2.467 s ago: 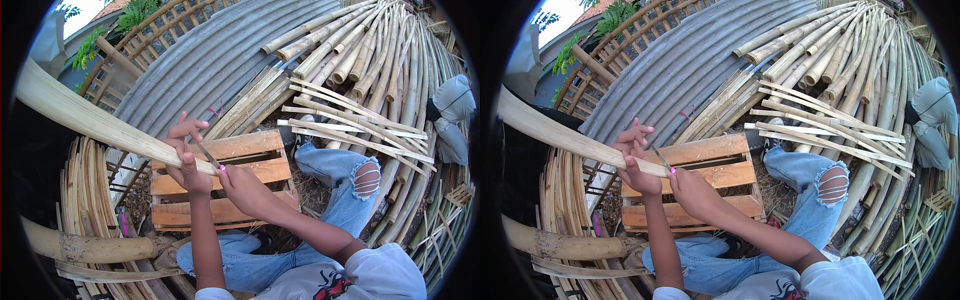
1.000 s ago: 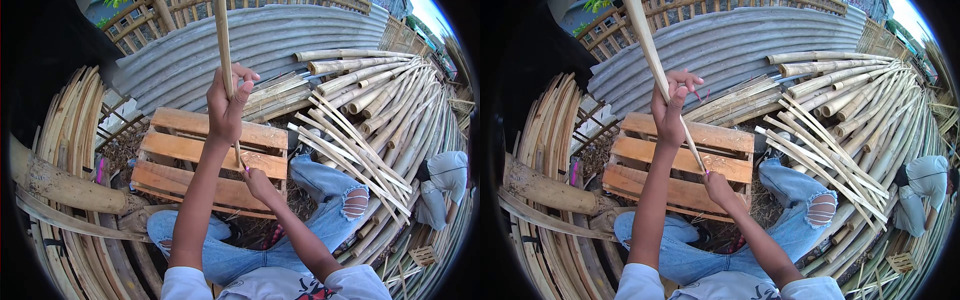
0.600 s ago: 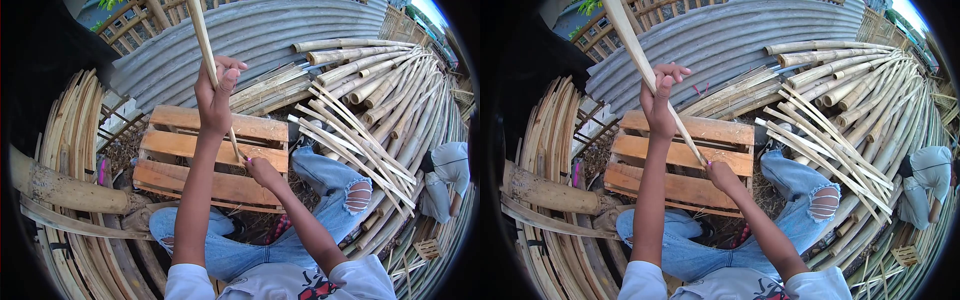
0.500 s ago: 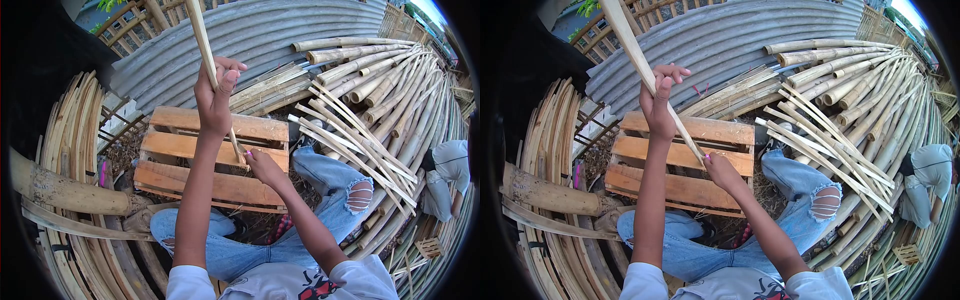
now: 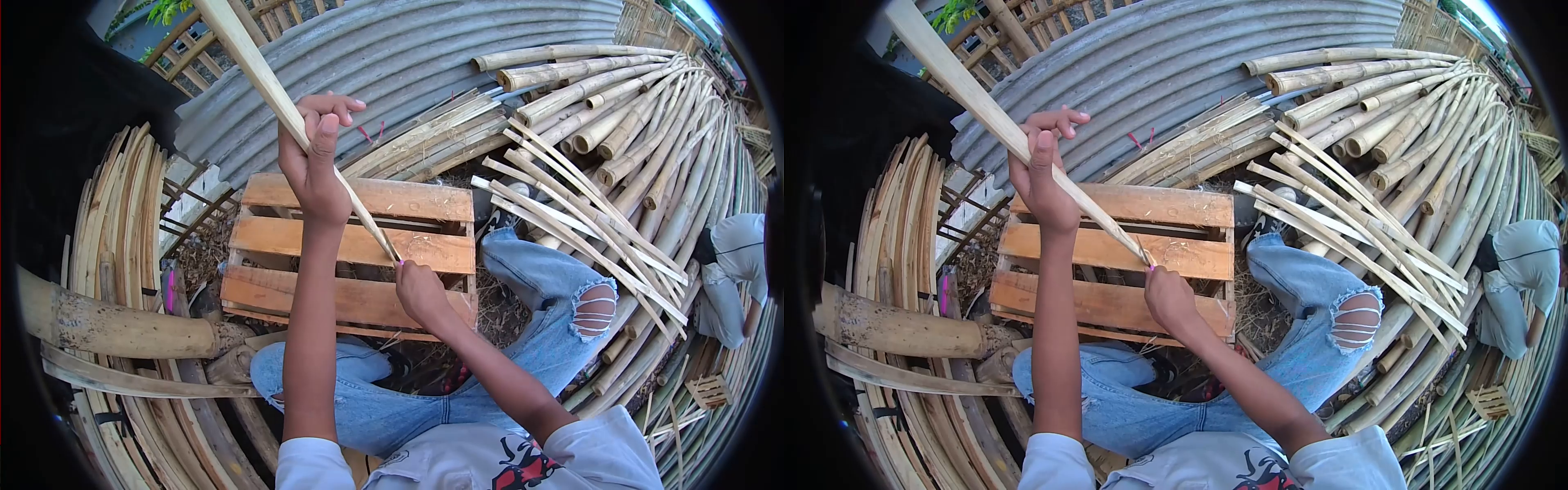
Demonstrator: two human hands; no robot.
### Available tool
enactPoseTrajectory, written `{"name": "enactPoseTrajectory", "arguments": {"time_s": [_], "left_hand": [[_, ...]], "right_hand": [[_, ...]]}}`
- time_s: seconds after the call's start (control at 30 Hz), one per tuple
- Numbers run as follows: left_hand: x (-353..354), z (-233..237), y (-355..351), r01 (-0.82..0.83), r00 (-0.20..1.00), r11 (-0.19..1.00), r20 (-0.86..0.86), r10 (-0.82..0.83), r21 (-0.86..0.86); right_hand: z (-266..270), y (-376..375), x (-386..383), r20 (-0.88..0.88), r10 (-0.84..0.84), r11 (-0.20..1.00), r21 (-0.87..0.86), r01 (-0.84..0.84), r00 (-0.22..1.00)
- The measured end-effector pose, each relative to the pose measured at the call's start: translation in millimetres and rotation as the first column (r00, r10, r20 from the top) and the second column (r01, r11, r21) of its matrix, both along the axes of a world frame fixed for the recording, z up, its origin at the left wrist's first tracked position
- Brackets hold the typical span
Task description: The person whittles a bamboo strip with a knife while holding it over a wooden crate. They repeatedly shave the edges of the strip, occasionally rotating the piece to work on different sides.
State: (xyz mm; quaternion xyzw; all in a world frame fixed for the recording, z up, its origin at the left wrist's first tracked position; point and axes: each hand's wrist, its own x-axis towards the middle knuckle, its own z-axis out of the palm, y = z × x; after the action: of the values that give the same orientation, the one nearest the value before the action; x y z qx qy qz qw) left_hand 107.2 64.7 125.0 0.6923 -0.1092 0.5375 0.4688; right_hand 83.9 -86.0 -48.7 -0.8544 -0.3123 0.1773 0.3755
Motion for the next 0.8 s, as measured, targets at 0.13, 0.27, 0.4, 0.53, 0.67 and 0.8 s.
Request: {"name": "enactPoseTrajectory", "arguments": {"time_s": [0.13,0.27,0.4,0.53,0.67,0.8], "left_hand": [[2.5,-1.0,-6.6,-0.007,1.0,1.0,-0.003,0.007,-0.007],[4.2,-1.7,-12.4,0.017,0.999,0.999,-0.029,-0.018,-0.028],[6.6,-0.7,-11.0,0.011,1.0,1.0,-0.018,-0.011,-0.002],[3.6,-0.5,-10.6,0.015,1.0,0.999,-0.012,-0.015,0.032],[3.9,2.8,-15.6,0.004,0.999,1.0,-0.032,-0.004,0.005],[5.0,-1.0,-21.8,0.002,0.998,1.0,-0.065,-0.003,-0.021]], "right_hand": [[-9.4,0.0,15.1,-0.009,0.059,0.998,-0.019,-0.06,0.998],[9.6,1.0,2.6,-0.031,-0.022,1.0,0.005,0.022,0.999],[-15.0,4.6,23.2,0.023,0.11,0.994,-0.023,-0.11,0.994],[1.0,1.3,5.4,0.008,0.098,0.986,0.133,-0.098,0.995],[-18.1,2.6,20.5,-0.022,0.166,0.986,0.004,-0.166,0.986],[-38.1,3.2,8.8,0.295,0.163,0.953,0.198,-0.227,0.941]]}}
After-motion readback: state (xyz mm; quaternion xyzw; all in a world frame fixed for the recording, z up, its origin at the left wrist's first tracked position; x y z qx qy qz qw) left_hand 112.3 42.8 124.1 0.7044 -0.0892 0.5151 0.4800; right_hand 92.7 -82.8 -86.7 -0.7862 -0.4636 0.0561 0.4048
